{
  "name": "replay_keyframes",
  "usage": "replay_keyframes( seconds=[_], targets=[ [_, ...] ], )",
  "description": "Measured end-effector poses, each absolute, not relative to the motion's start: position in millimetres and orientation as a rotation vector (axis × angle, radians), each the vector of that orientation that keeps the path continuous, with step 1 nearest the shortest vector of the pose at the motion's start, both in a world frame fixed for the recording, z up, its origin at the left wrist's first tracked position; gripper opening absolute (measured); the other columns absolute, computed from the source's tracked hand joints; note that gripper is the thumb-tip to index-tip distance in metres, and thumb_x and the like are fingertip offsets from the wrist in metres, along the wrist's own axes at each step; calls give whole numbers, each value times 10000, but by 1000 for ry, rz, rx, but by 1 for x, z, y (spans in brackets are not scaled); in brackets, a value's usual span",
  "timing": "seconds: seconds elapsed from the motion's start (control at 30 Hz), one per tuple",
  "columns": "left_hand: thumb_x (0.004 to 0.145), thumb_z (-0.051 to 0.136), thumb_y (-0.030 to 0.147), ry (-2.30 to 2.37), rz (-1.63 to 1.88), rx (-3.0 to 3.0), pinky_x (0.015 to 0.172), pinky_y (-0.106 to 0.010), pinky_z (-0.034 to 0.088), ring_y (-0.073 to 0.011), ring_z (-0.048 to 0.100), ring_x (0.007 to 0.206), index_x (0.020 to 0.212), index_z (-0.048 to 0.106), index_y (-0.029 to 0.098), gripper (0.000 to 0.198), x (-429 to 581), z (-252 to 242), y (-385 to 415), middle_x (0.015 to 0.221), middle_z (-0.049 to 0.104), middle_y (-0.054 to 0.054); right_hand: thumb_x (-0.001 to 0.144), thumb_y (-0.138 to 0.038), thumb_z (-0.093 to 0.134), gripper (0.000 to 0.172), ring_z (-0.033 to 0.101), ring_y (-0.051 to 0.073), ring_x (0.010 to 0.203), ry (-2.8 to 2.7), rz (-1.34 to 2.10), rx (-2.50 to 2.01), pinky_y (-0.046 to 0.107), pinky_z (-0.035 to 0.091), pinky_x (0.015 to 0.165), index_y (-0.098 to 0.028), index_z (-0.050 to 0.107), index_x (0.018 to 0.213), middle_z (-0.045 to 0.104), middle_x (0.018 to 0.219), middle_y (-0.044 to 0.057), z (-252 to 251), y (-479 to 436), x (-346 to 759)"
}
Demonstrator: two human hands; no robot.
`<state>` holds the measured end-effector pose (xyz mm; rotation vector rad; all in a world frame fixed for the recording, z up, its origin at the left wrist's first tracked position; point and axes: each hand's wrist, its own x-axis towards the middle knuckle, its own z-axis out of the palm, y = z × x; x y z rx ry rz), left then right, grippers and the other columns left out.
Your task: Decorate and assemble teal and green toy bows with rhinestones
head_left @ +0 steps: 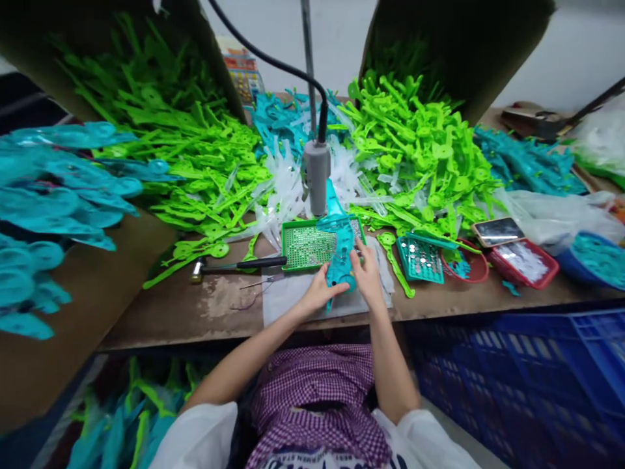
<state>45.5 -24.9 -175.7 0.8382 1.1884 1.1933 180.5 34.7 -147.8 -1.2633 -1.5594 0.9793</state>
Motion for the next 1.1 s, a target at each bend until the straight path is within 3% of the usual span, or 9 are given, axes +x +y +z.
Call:
replay_keyframes(
  seconds=[0.07,0.17,0.3,0.57,0.63,0.73,0.9,1.1],
  targets=[
    [612,827,381,1284,1191,922,881,-336,468,-184,598,911,1171,472,157,699,42,-187,-19,1045,620,-65,869,-501,523,464,599,199,966,-1567,787,-1352,345,484,854,-172,614,1184,638,1155,115,-152,37,217],
    [646,802,389,1364,1117,1111,910,-366,465,-213,595,966,1187,463,151,682,37,-196,-15,1089,611,-86,901,-458,481,370,610,211,876,-1606,470,-1582,352,460,833,-162,691,976,691,956,105,-156,46,280],
    [658,798,404,1432,1066,1305,969,-395,436,-253,584,1057,1204,472,157,682,39,-199,-16,1151,607,-104,917,-366,456,316,603,229,871,-1866,214,-1804,346,433,777,-176,698,992,671,1014,128,-158,72,322],
    [668,786,437,1376,1114,1221,917,-363,471,-226,616,978,1207,480,161,678,40,-206,-16,1102,628,-93,845,-253,558,133,615,206,793,-2176,179,-1756,305,405,713,-182,664,886,685,920,83,-153,107,337],
    [674,782,441,1376,1121,1226,917,-364,471,-223,613,978,1212,476,155,682,39,-208,-15,1101,626,-95,855,-243,547,146,616,200,763,-2203,170,-1739,302,405,709,-174,654,927,695,884,74,-152,112,342],
    [665,787,450,1420,1099,1267,907,-370,476,-231,608,979,1201,477,148,688,39,-211,-16,1095,626,-96,905,-236,475,220,625,212,841,-2335,76,-1674,301,408,723,-161,645,1022,689,984,101,-149,118,343],
    [606,829,426,1404,1107,1329,925,-377,481,-241,607,1008,1233,444,148,786,42,-215,-17,1139,616,-99,947,-272,408,283,622,232,859,-2632,-57,-1704,307,391,691,-175,661,1029,666,997,117,-143,125,338],
    [686,769,386,1431,1113,1368,906,-370,495,-237,623,1003,1264,417,159,714,46,-216,-18,1145,621,-92,932,-236,432,263,621,220,885,-2728,11,-1665,298,399,721,-159,662,1034,663,1019,120,-135,130,334]
  ],
)
